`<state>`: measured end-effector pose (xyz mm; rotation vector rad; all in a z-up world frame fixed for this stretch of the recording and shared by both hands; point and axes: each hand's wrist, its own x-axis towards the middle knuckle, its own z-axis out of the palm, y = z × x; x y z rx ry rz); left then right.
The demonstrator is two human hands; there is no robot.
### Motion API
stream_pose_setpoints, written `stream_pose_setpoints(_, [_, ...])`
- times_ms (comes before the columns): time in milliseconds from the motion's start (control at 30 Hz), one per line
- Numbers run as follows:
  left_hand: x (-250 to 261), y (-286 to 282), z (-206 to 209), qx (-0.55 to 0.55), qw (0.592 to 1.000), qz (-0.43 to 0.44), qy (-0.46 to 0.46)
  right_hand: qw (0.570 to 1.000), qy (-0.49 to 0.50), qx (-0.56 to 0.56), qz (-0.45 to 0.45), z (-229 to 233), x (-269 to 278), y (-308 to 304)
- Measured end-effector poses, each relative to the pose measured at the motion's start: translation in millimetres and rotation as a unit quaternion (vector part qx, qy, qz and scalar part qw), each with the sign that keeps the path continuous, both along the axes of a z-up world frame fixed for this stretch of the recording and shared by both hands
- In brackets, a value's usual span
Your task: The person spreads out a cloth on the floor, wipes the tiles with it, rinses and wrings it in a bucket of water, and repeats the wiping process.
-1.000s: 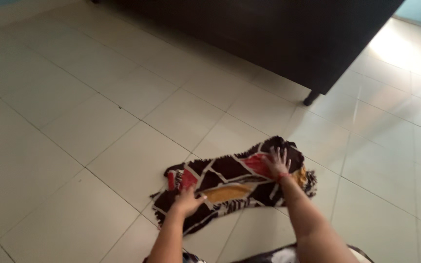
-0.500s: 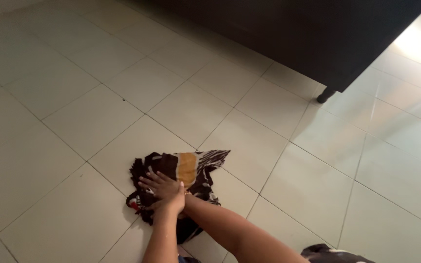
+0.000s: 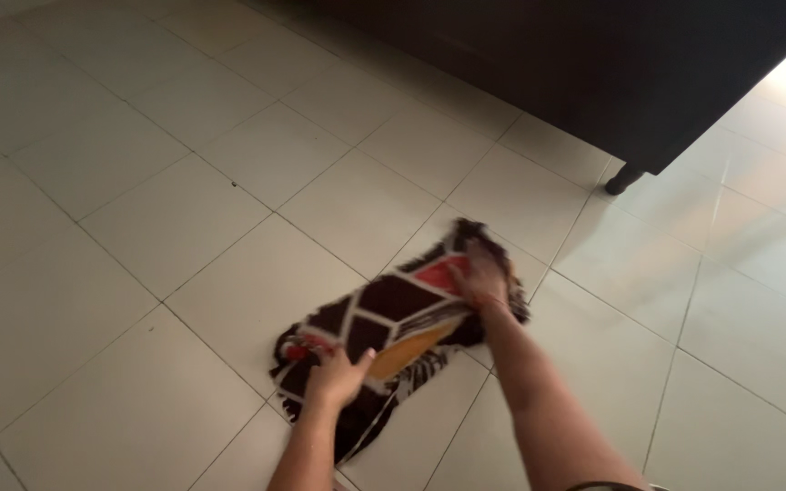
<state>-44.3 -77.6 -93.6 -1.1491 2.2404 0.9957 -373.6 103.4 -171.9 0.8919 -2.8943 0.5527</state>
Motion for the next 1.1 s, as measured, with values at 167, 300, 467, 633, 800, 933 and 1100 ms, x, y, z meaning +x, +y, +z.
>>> stream_pose_setpoints(167, [-15.6, 38.1, -14.9, 0.050, 0.979, -0.197, -0.002, 0.986, -0.038, 0.066, -0.150, 1.6, 8.8, 129.9])
stream_pose_setpoints(300, [-26.0, 54.6, -36.6, 0.086, 0.966, -0.241, 0.019, 0.958, -0.088, 0.060, -0.265, 14.8, 52.5, 195.8])
stream_pose_setpoints(467, [-33.2, 49.4, -44.2, 0.097, 0.973, -0.204, 0.050, 0.967, -0.026, 0.096, -0.236, 6.7, 82.3, 169.7])
stream_pose_setpoints(633, [-39.9, 42.2, -55.8, 0.105, 0.978, -0.171, 0.064, 0.992, -0.018, 0.121, -0.004, -18.1, 153.0, 64.1])
stream_pose_setpoints(800, [-29.3, 26.3, -23.8, 0.077, 0.994, -0.073, 0.016, 0.966, -0.003, 0.137, 0.220, 14.2, 277.1, -50.0])
stream_pose_setpoints(933, [-2.2, 4.0, 25.0, -0.007, 0.993, 0.045, -0.108, 0.912, -0.072, 0.122, 0.385, 26.7, 299.4, -105.7])
stream_pose_setpoints(1100, [3.2, -11.5, 24.4, -0.072, 0.990, 0.117, -0.040, 0.890, 0.206, 0.149, 0.379, -37.8, 229.1, -166.5])
